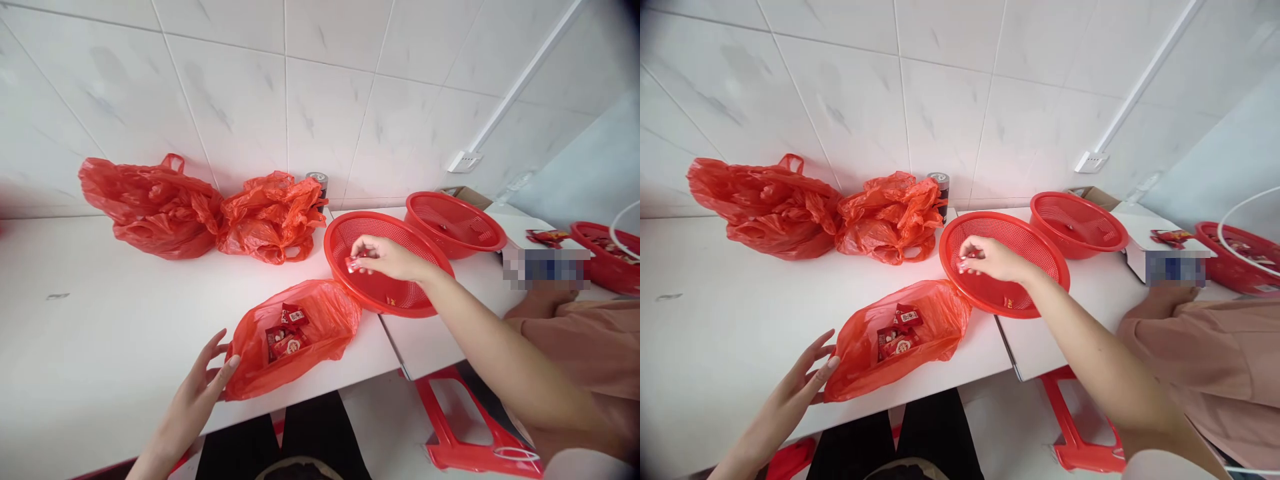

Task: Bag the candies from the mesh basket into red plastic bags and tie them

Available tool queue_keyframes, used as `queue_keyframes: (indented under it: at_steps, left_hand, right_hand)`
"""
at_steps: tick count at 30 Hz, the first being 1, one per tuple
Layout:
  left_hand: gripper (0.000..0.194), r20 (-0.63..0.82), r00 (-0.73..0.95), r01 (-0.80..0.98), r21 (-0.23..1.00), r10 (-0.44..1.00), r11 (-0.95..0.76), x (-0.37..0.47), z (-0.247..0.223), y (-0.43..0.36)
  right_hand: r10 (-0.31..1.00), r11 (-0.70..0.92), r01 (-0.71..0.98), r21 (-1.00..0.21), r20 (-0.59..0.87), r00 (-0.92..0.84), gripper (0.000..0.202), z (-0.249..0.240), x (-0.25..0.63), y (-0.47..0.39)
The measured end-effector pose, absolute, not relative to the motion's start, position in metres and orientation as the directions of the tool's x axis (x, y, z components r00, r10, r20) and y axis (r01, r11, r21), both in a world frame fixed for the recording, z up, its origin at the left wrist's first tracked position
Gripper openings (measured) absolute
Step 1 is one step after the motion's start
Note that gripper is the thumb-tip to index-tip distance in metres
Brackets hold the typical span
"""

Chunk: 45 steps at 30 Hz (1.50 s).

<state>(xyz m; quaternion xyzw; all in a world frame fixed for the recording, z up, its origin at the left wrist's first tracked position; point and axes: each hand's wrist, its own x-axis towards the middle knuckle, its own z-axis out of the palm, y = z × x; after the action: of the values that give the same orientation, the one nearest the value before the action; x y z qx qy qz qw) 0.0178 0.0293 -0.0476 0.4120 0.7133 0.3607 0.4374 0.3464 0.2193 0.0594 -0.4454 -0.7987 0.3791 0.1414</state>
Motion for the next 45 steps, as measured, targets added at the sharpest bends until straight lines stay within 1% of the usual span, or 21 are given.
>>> queue_keyframes:
  at_steps: [2, 4, 6, 7, 9, 11, 12, 14, 19, 20, 22, 24, 26, 28, 30, 33, 35, 37, 40, 43, 45]
  left_hand:
    - [0.071, -0.344, -0.257, 0.272, 0.871, 0.903, 0.409, 0.017, -0.051, 0.031]
    - [0.073, -0.357, -0.229, 0.271, 0.87, 0.906, 0.411, 0.015, -0.056, 0.032]
    - [0.072, -0.354, -0.223, 0.28, 0.869, 0.908, 0.408, 0.013, -0.059, 0.033]
    - [0.072, -0.348, -0.225, 0.287, 0.869, 0.91, 0.403, 0.013, -0.061, 0.033]
    - [0.071, -0.341, -0.223, 0.293, 0.87, 0.913, 0.396, 0.012, -0.061, 0.034]
    - [0.07, -0.336, -0.21, 0.287, 0.876, 0.918, 0.387, 0.012, -0.06, 0.036]
    - [0.07, -0.334, -0.21, 0.289, 0.877, 0.919, 0.384, 0.012, -0.06, 0.036]
    - [0.07, -0.318, -0.231, 0.309, 0.872, 0.92, 0.379, 0.011, -0.061, 0.036]
    - [0.076, -0.299, -0.282, 0.275, 0.885, 0.912, 0.375, 0.008, -0.07, 0.028]
    - [0.077, -0.313, -0.28, 0.246, 0.891, 0.908, 0.383, 0.007, -0.07, 0.026]
    - [0.077, -0.343, -0.278, 0.208, 0.89, 0.897, 0.405, 0.006, -0.065, 0.022]
    - [0.075, -0.38, -0.277, 0.207, 0.874, 0.883, 0.441, 0.005, -0.057, 0.021]
    - [0.072, -0.428, -0.256, 0.205, 0.852, 0.867, 0.481, 0.005, -0.05, 0.022]
    - [0.065, -0.466, -0.215, 0.192, 0.841, 0.858, 0.505, 0.008, -0.047, 0.026]
    - [0.055, -0.46, -0.181, 0.168, 0.856, 0.869, 0.488, 0.011, -0.049, 0.029]
    - [0.041, -0.349, -0.217, 0.093, 0.922, 0.912, 0.375, 0.012, -0.054, 0.031]
    - [0.036, -0.283, -0.281, 0.044, 0.951, 0.917, 0.307, 0.008, -0.054, 0.03]
    - [0.033, -0.273, -0.312, -0.007, 0.958, 0.91, 0.286, 0.003, -0.05, 0.029]
    - [0.031, -0.282, -0.289, -0.077, 0.959, 0.915, 0.272, 0.002, -0.043, 0.029]
    - [0.032, -0.21, -0.31, 0.037, 0.972, 0.927, 0.232, 0.021, -0.048, 0.033]
    - [0.04, -0.093, -0.322, 0.291, 0.937, 0.942, 0.192, 0.041, -0.06, 0.037]
  right_hand:
    - [0.81, 0.413, 0.556, -0.722, 0.011, -0.587, 0.033, 0.065, 0.331, 0.194]
    - [0.836, 0.473, 0.65, -0.595, 0.07, -0.544, 0.039, 0.063, 0.332, 0.178]
    - [0.902, 0.413, 0.802, -0.431, 0.069, -0.427, 0.037, 0.053, 0.35, 0.175]
    - [0.935, 0.335, 0.875, -0.349, 0.009, -0.355, 0.036, 0.046, 0.363, 0.178]
    - [0.949, 0.178, 0.965, -0.194, -0.227, -0.22, 0.038, 0.031, 0.39, 0.191]
    - [0.868, 0.128, 0.987, -0.097, -0.471, -0.159, 0.041, 0.015, 0.408, 0.208]
    - [0.818, 0.135, 0.987, -0.089, -0.552, -0.162, 0.039, 0.008, 0.412, 0.216]
    - [0.756, 0.161, 0.981, -0.113, -0.625, -0.196, 0.028, -0.003, 0.412, 0.229]
    - [0.721, 0.208, 0.962, -0.177, -0.637, -0.273, 0.017, 0.002, 0.395, 0.241]
    - [0.737, 0.215, 0.952, -0.218, -0.604, -0.305, 0.014, 0.009, 0.392, 0.239]
    - [0.787, 0.24, 0.882, -0.405, -0.451, -0.421, 0.009, 0.028, 0.384, 0.231]
    - [0.815, 0.3, 0.703, -0.645, -0.21, -0.541, 0.012, 0.047, 0.371, 0.217]
    - [0.798, 0.373, 0.51, -0.775, -0.011, -0.602, 0.017, 0.061, 0.353, 0.197]
    - [0.771, 0.461, 0.473, -0.751, 0.076, -0.632, 0.014, 0.065, 0.334, 0.176]
    - [0.768, 0.542, 0.522, -0.659, 0.135, -0.627, 0.012, 0.06, 0.319, 0.156]
    - [0.789, 0.561, 0.567, -0.603, 0.182, -0.587, 0.016, 0.037, 0.309, 0.127]
    - [0.774, 0.55, 0.544, -0.634, 0.142, -0.617, 0.019, 0.015, 0.306, 0.11]
    - [0.731, 0.55, 0.555, -0.624, 0.038, -0.682, 0.022, -0.005, 0.303, 0.099]
    - [0.743, 0.538, 0.691, -0.483, -0.115, -0.659, 0.029, -0.026, 0.287, 0.097]
    - [0.813, 0.525, 0.759, -0.385, -0.037, -0.582, 0.033, -0.035, 0.26, 0.108]
    - [0.803, 0.559, 0.748, -0.358, 0.008, -0.596, 0.034, -0.041, 0.242, 0.115]
